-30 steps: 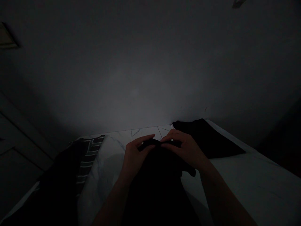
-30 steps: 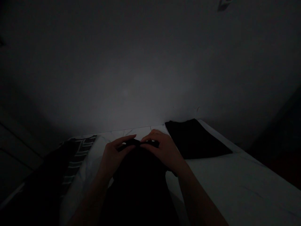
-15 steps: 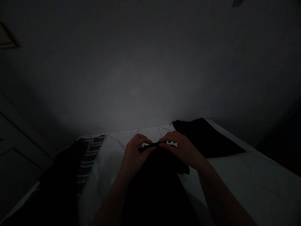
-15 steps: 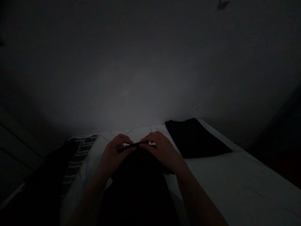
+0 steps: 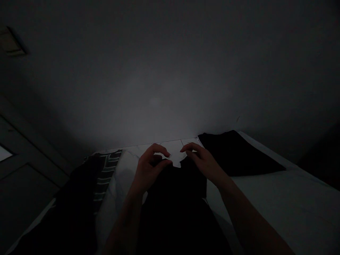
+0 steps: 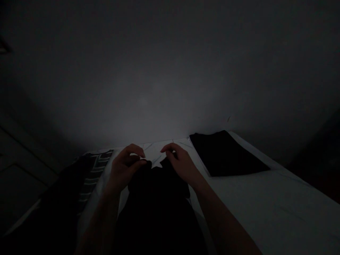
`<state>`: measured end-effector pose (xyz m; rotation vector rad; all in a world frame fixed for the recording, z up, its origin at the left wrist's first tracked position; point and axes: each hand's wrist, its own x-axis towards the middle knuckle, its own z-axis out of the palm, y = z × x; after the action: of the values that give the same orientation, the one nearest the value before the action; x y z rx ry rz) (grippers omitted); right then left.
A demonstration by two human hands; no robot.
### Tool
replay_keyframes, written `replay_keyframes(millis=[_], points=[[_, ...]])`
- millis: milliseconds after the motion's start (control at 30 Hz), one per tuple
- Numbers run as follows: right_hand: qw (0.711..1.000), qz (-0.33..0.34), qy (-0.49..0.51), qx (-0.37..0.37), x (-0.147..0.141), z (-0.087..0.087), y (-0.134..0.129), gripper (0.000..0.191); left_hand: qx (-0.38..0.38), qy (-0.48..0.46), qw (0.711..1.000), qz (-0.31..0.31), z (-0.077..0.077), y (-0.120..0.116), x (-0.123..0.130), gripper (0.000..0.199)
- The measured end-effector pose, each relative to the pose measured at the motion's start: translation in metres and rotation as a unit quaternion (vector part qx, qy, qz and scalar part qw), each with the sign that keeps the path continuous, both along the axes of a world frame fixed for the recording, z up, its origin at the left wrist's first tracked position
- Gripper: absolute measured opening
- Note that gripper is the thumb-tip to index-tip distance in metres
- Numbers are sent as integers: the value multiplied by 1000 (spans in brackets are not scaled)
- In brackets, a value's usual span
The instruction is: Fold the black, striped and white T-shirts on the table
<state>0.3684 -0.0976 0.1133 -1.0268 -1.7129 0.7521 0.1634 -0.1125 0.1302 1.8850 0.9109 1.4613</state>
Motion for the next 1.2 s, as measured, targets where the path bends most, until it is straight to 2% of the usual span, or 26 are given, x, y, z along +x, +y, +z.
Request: replay_keyframes(millis=[100,167,267,333,433,533,700,933,1000,1100,1200], points=[[993,106,-6,-55,-6,-2,-6,25,55,-44,997,-44,0,-1,-2,18],[985,155,-1,-73,-15,-5,-10,31,84,-56,992,-76,0,-2,-2,18],[987,146,24,-55,-25,-8,-12,23,96,-31,990,-97,1,-4,-3,15],[993,109,39,-18,-25,-6,-11,22,74,19,995,-69,3,-6,-6,18],[997,53,46,38,-18,-2,-9,22,51,94,994,7,8,-7,-7,24],[997,36,37,65,-13,1,-9,20,62,139,987,52,10,-7,-7,15],[996,40,22,77,-12,0,-10,19,48,148,985,70,9,-7,-6,5],[995,51,-56,62,-6,6,-12,17,46,136,986,80,8,-4,-9,10],[993,49,-87,62,3,9,-14,19,49,113,984,125,5,2,-18,11],[988,39,-131,67,27,15,-11,20,43,77,973,215,1,15,-44,12],[979,51,-192,50,56,28,5,22,41,103,960,257,8,35,-79,14]])
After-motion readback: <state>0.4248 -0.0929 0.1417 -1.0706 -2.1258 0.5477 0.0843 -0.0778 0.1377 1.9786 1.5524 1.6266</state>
